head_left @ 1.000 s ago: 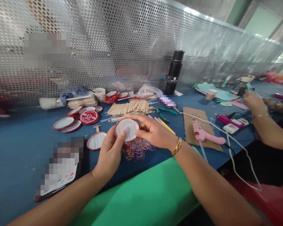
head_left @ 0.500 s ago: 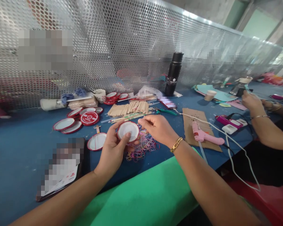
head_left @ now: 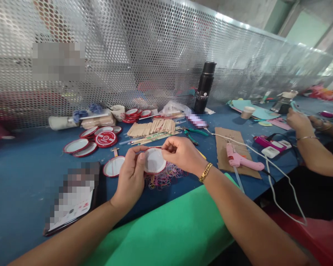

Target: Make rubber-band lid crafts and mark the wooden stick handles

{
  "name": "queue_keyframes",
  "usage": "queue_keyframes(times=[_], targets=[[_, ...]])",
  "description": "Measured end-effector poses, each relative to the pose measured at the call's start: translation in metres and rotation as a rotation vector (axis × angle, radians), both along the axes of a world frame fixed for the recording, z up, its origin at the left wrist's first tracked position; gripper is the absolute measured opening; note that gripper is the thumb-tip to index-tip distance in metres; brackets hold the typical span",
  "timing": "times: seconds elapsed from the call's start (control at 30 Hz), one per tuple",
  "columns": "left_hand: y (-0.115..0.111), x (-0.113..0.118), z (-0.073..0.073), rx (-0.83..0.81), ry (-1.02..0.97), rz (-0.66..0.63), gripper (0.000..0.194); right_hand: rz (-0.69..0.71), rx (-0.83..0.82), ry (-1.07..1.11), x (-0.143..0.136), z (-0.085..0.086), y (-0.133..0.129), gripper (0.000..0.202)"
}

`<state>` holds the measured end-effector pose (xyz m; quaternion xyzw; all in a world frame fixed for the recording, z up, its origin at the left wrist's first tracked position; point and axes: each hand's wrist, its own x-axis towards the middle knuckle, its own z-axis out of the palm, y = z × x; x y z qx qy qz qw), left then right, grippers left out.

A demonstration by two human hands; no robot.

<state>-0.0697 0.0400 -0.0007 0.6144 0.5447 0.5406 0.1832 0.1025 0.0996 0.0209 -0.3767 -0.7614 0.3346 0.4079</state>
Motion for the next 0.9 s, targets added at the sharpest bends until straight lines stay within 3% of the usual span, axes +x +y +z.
queue_keyframes(times=[0.2, 0.9], targets=[[-0.0002, -0.0031, -0.0016, 0.113, 0.048, 0.066, 0.020, 0.049, -0.037, -0.008, -0.0013, 0.0015, -0.0023, 0.002], [-0.0003, -0.0034, -0.0022, 0.130, 0.061, 0.125, 0.018, 0.108, -0.075, 0.055, -0.0019, -0.0007, -0.0019, 0.004]])
